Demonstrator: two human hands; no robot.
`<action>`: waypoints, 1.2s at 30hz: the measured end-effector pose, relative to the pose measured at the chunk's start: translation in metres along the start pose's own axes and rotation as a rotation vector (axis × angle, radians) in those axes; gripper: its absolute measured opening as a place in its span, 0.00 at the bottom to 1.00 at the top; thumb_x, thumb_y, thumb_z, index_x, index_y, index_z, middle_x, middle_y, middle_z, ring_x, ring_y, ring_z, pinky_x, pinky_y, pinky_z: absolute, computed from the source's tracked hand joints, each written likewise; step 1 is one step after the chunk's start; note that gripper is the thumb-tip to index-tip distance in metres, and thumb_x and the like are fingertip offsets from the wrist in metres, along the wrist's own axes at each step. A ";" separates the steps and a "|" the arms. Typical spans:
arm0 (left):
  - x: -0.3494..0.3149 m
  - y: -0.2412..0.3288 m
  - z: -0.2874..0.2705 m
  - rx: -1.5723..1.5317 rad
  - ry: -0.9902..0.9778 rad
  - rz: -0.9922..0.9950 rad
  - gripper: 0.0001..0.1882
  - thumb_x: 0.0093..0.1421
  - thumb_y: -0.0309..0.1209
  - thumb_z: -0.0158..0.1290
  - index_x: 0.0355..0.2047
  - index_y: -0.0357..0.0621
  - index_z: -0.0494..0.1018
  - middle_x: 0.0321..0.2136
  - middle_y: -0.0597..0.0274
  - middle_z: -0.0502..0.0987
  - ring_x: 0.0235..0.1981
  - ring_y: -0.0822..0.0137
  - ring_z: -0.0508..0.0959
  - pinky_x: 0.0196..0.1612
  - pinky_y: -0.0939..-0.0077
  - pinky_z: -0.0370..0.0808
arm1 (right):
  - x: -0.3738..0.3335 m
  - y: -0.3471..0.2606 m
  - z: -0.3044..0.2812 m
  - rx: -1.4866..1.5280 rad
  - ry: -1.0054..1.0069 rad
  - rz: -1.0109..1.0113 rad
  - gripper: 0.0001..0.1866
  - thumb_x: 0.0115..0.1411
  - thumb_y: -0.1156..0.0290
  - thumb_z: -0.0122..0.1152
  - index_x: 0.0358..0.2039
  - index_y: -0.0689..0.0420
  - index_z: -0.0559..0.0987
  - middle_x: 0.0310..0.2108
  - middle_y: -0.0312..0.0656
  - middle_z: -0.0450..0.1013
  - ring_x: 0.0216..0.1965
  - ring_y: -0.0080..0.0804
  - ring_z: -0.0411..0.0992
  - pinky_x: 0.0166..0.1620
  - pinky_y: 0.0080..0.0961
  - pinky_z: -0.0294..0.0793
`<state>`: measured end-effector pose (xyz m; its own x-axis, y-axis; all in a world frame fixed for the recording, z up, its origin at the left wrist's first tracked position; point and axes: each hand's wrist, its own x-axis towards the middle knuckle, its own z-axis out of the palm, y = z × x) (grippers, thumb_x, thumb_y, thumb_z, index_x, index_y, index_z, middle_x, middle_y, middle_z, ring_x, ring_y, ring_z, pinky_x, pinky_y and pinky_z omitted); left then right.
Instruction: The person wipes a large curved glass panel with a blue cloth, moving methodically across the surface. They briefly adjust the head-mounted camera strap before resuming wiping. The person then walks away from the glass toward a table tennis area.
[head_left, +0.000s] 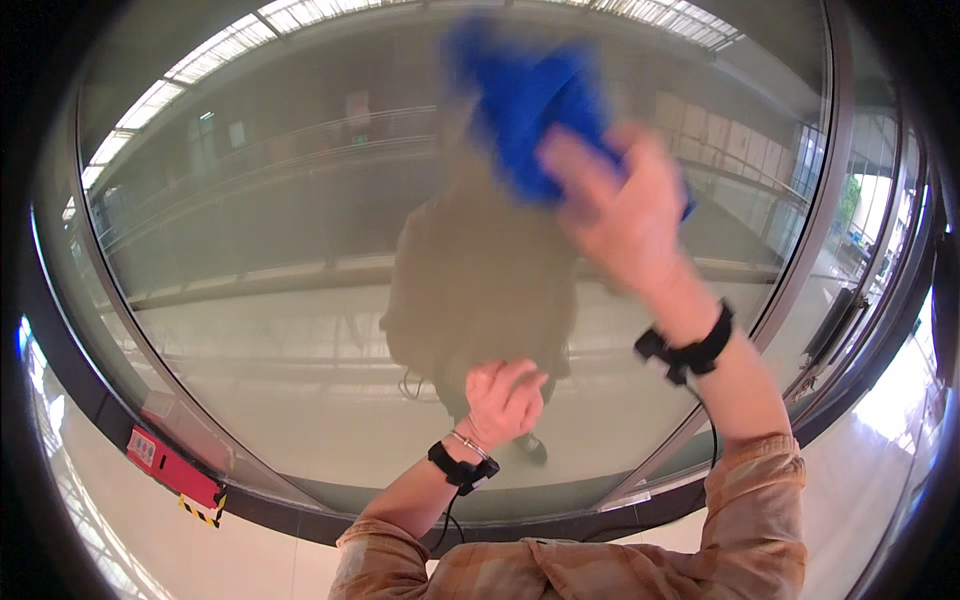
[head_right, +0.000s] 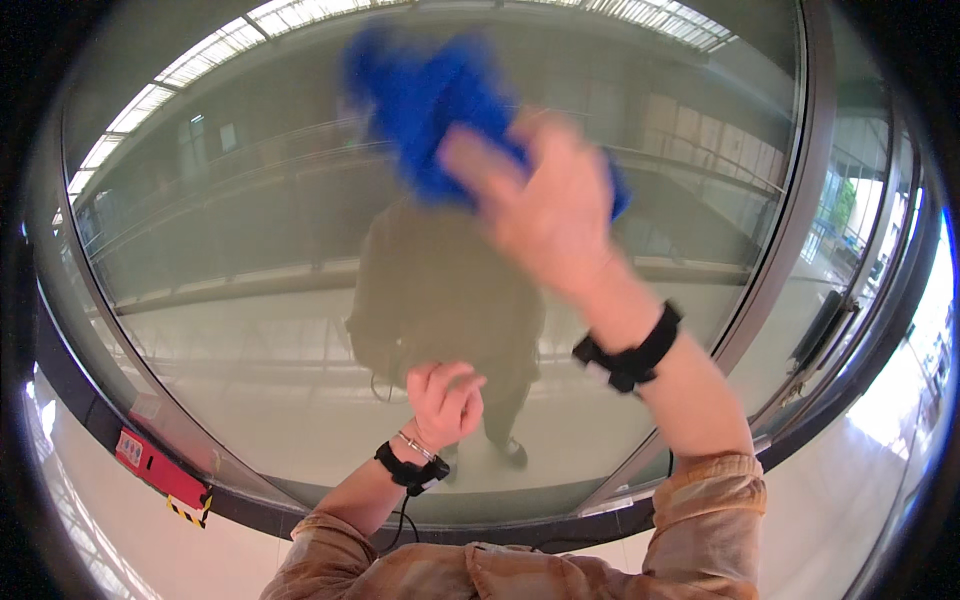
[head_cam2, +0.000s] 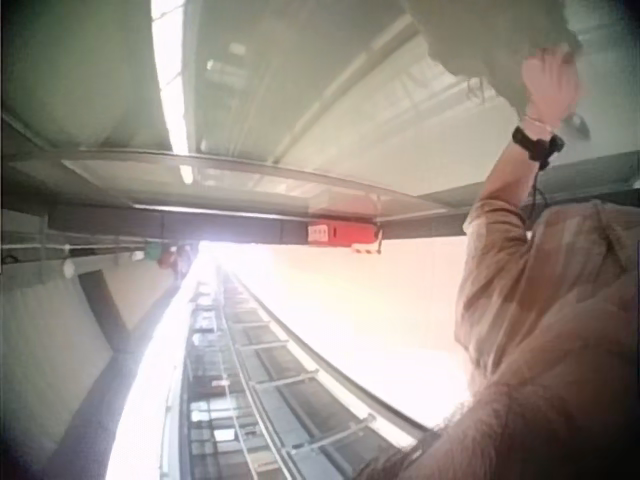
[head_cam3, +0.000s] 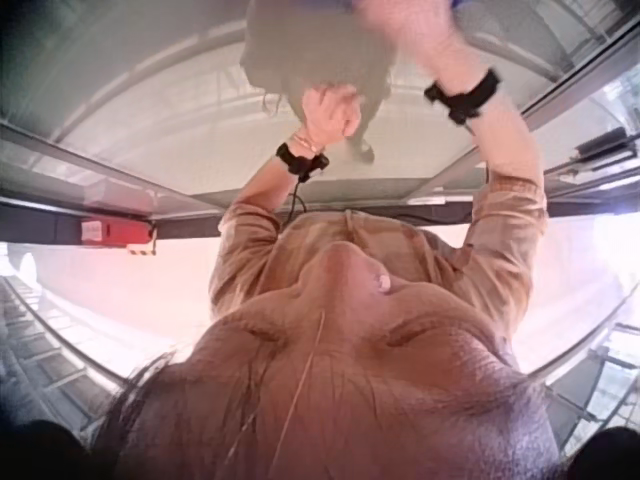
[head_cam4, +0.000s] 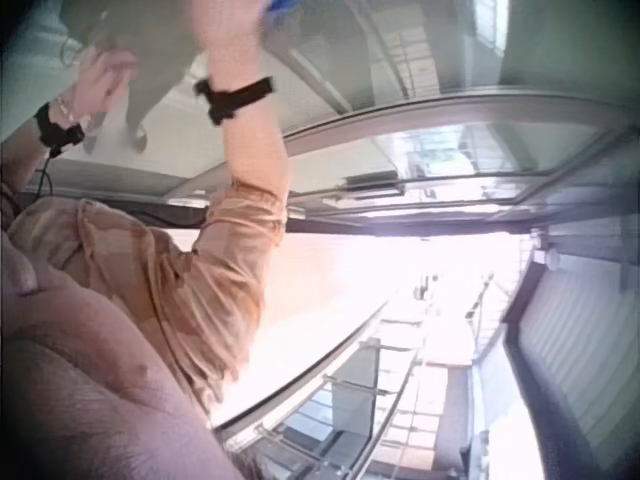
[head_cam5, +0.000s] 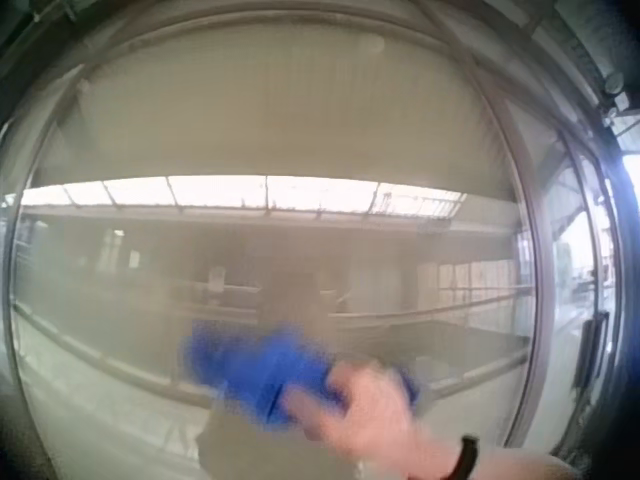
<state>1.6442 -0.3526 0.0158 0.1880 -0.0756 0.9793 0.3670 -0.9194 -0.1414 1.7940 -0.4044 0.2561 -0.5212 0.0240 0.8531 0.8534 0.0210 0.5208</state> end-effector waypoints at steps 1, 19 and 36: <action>-0.002 0.005 -0.008 -0.050 -0.029 0.058 0.13 0.43 0.27 0.54 0.33 0.52 0.76 0.40 0.65 0.73 0.37 0.58 0.69 0.37 0.66 0.67 | -0.026 -0.027 0.002 0.104 -0.151 -0.098 0.18 0.49 0.62 0.63 0.44 0.41 0.79 0.39 0.48 0.70 0.36 0.44 0.71 0.32 0.34 0.72; -0.005 0.048 -0.070 -0.398 -0.226 0.005 0.11 0.40 0.21 0.51 0.29 0.39 0.73 0.30 0.57 0.75 0.27 0.56 0.74 0.29 0.68 0.73 | -0.103 -0.092 0.006 0.417 -0.281 0.130 0.23 0.43 0.67 0.68 0.44 0.40 0.80 0.43 0.43 0.69 0.41 0.41 0.68 0.34 0.32 0.67; -0.068 0.135 0.017 -1.229 -1.484 -0.045 0.25 0.59 0.42 0.52 0.51 0.37 0.67 0.46 0.46 0.72 0.48 0.47 0.72 0.50 0.61 0.69 | -0.188 0.001 -0.119 0.554 -0.475 0.712 0.17 0.56 0.68 0.59 0.48 0.46 0.74 0.44 0.52 0.65 0.42 0.54 0.68 0.45 0.38 0.71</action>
<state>1.6969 -0.4651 -0.0725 0.9483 -0.3173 -0.0027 -0.2280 -0.6874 0.6895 1.8935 -0.5283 0.1003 0.0555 0.6029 0.7959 0.9065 0.3036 -0.2933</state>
